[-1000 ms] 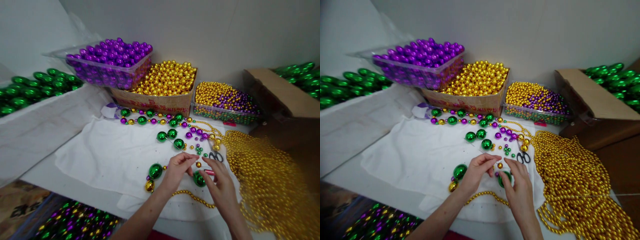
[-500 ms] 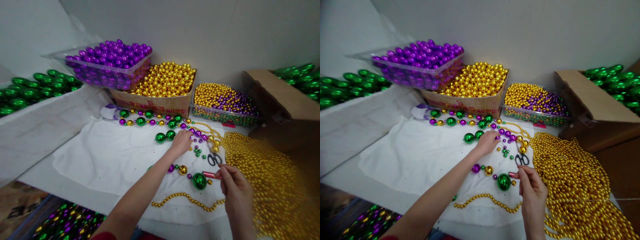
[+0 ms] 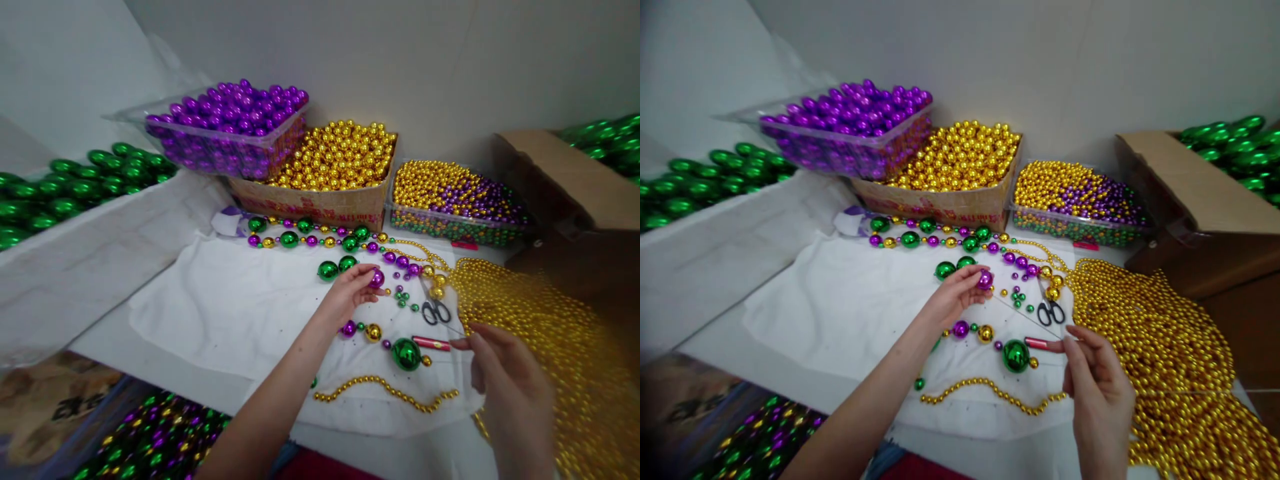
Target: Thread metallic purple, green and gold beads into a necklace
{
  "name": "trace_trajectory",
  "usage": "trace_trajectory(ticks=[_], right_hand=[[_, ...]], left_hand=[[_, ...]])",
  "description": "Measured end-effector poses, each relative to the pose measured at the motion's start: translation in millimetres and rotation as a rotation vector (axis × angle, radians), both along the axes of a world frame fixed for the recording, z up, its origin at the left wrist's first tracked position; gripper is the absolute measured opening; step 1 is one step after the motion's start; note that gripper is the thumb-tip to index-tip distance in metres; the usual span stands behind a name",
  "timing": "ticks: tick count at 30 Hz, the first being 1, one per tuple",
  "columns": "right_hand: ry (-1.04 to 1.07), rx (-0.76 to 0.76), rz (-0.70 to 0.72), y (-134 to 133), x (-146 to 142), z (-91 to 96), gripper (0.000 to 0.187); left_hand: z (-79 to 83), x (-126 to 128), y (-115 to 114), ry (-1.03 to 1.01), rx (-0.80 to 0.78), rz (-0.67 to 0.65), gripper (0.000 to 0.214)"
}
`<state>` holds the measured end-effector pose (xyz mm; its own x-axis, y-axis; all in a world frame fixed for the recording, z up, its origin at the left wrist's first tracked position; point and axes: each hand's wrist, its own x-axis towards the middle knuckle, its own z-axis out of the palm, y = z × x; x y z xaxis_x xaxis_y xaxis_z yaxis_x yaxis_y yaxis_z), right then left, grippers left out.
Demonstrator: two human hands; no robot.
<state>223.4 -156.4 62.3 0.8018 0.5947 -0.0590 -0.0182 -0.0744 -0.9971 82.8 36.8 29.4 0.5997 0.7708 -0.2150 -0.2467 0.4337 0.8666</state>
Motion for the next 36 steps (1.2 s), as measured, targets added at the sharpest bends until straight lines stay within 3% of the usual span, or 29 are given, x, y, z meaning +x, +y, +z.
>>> trace_trajectory(ticks=[6, 11, 18, 26, 32, 36], right_hand=[[0.188, 0.133, 0.108, 10, -5, 9.1, 0.029], [0.190, 0.175, 0.206, 6, -6, 13.9, 0.027], [0.184, 0.270, 0.090, 10, -17, 14.3, 0.018], [-0.222, 0.091, -0.087, 4, -40, 36.8, 0.013], [-0.587, -0.046, -0.082, -1, -48, 32.6, 0.023], [-0.724, -0.129, -0.056, -4, -50, 30.2, 0.028]], left_hand=[[-17.0, -35, -33, -0.157, -0.220, 0.119, 0.028], [-23.3, -39, -41, -0.200, -0.303, 0.067, 0.026], [-27.6, -38, -51, -0.268, -0.379, 0.038, 0.017], [-34.9, -40, -52, -0.322, -0.467, 0.067, 0.018], [-35.0, -39, -54, -0.277, -0.413, 0.108, 0.014], [-36.4, -40, -55, -0.266, -0.381, 0.117, 0.014]])
